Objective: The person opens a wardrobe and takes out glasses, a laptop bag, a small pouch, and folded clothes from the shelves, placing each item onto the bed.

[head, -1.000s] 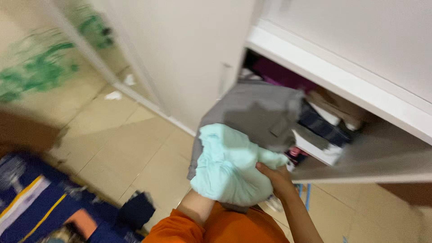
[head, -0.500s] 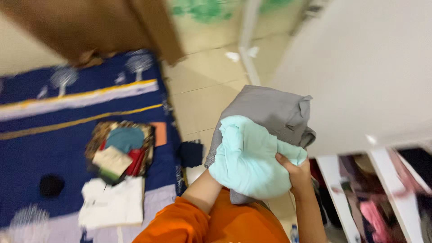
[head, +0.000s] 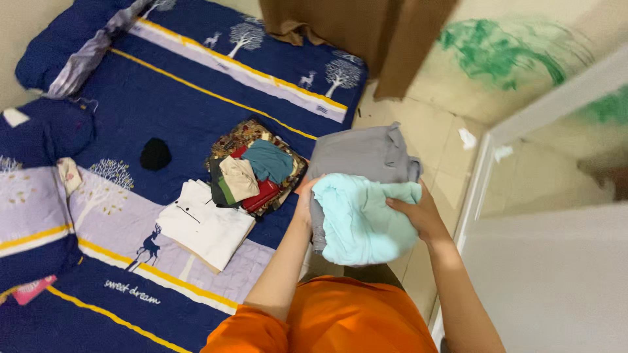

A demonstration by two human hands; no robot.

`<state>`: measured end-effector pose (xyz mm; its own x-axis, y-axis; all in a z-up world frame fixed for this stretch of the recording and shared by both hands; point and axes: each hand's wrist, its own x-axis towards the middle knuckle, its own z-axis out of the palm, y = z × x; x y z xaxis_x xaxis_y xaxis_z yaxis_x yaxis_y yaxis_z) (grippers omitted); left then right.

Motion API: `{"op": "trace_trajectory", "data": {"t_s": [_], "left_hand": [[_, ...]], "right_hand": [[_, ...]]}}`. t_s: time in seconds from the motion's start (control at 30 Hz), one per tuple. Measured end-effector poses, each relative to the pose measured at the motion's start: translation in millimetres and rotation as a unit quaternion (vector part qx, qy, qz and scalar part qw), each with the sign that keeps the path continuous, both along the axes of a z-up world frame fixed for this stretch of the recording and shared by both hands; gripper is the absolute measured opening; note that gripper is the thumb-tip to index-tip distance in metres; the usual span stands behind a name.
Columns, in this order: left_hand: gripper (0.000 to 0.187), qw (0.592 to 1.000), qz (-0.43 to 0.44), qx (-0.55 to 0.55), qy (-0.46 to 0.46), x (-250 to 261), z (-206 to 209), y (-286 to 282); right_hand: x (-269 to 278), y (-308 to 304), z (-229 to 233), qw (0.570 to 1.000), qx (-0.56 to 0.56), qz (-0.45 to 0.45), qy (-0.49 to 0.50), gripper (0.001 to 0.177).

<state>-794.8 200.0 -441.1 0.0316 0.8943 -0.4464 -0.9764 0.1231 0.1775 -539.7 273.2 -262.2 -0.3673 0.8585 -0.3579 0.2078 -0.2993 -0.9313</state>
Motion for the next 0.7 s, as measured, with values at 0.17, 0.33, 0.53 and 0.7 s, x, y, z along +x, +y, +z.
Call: {"op": "trace_trajectory", "data": {"t_s": [0.17,0.33,0.53,0.7], "left_hand": [[0.034,0.997,0.017,-0.070,0.041,-60,-42,64],[0.035,0.979,0.083,-0.083,0.165,-118,-50,131],[0.055,0.922,0.164,-0.276,0.217,-188,-59,221],[0.061,0.891,0.117,-0.356,0.255,-211,-104,244]], "right_hand": [[-82,118,-35,0.993,0.058,0.099,-0.026,0.057],[-161,240,-92,0.979,0.105,0.165,-0.053,0.080],[-265,395,-222,0.933,0.251,0.245,-0.084,0.110],[-333,458,-256,0.899,0.280,0.265,-0.208,0.104]]}}
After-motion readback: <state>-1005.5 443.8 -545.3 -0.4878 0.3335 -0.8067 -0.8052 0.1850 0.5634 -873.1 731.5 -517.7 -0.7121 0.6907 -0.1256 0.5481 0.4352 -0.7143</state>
